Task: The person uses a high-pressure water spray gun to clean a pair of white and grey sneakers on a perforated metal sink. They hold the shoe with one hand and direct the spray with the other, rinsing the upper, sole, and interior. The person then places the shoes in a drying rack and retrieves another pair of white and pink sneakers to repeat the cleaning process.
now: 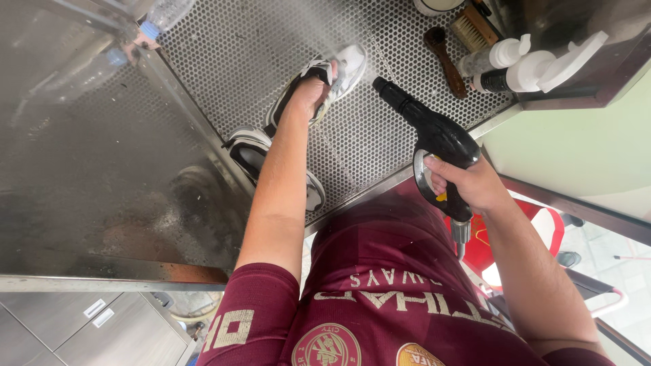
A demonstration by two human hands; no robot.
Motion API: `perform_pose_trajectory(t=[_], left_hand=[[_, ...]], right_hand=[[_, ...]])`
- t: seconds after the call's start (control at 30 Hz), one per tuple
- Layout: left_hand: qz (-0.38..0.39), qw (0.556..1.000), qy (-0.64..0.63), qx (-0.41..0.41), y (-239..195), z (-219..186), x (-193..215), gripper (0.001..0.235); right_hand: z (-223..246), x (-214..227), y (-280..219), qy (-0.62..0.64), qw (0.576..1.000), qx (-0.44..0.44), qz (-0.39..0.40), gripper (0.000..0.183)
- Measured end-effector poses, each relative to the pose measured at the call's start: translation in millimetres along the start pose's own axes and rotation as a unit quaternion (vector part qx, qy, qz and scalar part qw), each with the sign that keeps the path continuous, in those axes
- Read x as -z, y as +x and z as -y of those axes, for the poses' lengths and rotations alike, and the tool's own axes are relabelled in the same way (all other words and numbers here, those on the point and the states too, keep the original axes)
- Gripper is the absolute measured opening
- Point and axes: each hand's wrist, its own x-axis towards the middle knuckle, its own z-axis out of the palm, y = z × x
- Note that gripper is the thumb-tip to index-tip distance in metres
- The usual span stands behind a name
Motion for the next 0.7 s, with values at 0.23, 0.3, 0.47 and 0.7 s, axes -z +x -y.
perform_pose_trajectory(t=[0.23,0.3,0.47,0.7], left_hand=[[-0.053,0.998,0.025,0.035,-9,-6,-6,0.065],[-0.04,0.998,0.03,0.023,-8,-5,-7,0.069],[-0.111,0.984,0.124,0.057,-13,-7,-6,0.075],[-0.105,0.983,0.139,0.051,-9,-7,-4,0.074]], right_hand=[[-1,0,0,0.004,1.0,-0.012,-0.007,0.019],[-2,0,2,0.0,1.0,-0.015,-0.014,0.017],[-4,0,7,-0.007,1.0,0.0,-0.002,0.021],[-2,3,13,-0.006,1.0,-0.016,0.002,0.023]])
